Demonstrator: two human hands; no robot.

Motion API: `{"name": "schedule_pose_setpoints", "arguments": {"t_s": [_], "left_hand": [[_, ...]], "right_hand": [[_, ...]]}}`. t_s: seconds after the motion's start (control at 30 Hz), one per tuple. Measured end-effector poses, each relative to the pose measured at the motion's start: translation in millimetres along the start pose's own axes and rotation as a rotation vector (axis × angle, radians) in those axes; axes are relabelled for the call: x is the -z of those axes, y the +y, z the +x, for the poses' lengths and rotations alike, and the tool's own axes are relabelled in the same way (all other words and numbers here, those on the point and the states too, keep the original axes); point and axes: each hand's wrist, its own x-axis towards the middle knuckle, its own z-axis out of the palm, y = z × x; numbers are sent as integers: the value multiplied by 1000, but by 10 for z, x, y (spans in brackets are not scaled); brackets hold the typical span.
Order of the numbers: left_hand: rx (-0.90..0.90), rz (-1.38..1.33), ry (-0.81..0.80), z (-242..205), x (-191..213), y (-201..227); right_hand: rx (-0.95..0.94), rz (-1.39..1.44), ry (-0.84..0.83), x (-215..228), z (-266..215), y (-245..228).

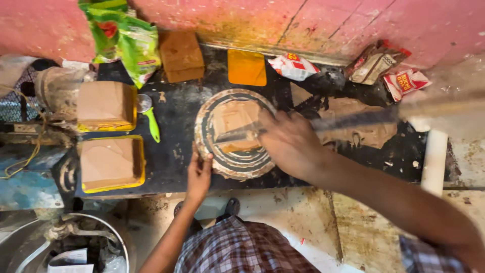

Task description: The person uses a metal spatula to scoop a brown paste from a pile on the table and spreads it evenly over a square block resting on a rotating tray. The person repeatedly scoops more paste and smooths the surface of the block while rotating the tray.

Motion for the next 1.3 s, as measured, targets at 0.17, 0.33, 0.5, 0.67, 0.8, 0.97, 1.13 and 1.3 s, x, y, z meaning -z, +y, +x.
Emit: {"name": "schedule_pose_setpoints", "arguments": {"t_s": [0.17, 0.33, 0.5, 0.67, 0.8, 0.97, 1.13, 1.3], "left_hand": [[-45, -137, -138, 113, 141, -73], [5, -165, -153, 139, 126, -18], [-55, 67, -138, 144, 164, 65], [-75, 98, -147, 157, 197, 89], [-67, 54, -165, 186, 194, 123], [-89, 112, -166, 198, 219, 157], [-49, 42, -185, 227, 223, 181], [-32, -32, -195, 307, 212, 174]], "right_hand": [[57, -417, -51, 1, 713, -454], [108, -512, -34, 5, 850, -555], [194, -459, -196, 146, 544, -623], [241, -563, 201, 137, 718, -531], [137, -497, -17, 58, 1153, -291], [30, -280, -190, 25, 1295, -162], [83, -202, -130, 76, 1011, -334], [81, -196, -389, 158, 811, -469]]}}
